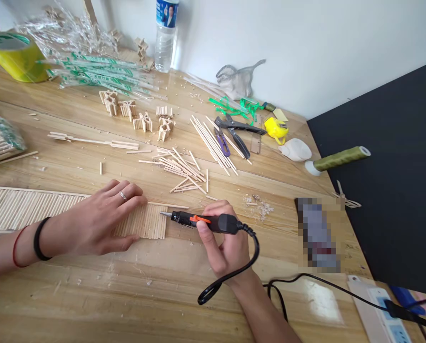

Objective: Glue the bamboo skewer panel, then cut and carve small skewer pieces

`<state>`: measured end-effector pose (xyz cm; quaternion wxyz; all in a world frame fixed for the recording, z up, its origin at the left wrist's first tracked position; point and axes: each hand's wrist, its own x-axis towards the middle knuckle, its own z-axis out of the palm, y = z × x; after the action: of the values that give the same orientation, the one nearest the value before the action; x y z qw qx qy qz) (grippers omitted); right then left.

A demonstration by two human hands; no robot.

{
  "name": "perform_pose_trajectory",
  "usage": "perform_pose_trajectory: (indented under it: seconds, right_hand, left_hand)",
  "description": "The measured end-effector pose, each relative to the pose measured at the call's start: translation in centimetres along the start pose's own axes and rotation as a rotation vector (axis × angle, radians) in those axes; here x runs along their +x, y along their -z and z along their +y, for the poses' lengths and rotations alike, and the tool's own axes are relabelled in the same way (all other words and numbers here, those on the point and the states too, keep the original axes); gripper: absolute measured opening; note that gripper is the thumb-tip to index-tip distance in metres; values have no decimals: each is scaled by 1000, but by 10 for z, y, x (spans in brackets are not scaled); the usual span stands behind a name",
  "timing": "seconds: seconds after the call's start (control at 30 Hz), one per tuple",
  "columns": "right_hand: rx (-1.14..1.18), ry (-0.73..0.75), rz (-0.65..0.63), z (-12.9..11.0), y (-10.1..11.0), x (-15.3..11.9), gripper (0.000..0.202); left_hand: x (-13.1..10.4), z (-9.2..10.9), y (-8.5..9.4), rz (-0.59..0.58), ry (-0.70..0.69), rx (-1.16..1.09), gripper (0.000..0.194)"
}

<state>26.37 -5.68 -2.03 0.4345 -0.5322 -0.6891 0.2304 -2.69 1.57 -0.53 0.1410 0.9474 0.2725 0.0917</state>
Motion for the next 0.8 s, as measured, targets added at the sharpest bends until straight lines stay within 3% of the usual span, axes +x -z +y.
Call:
perform_pose_trajectory:
  seconds: [0.1, 0.8]
  right_hand:
    - [6, -20, 17, 3, 2, -2, 6]
    - [102, -71, -242, -1, 19, 5, 5]
  left_hand:
    - [0, -1, -1, 5, -5, 3, 44]
    - [1, -1, 0, 9, -7, 8, 44]
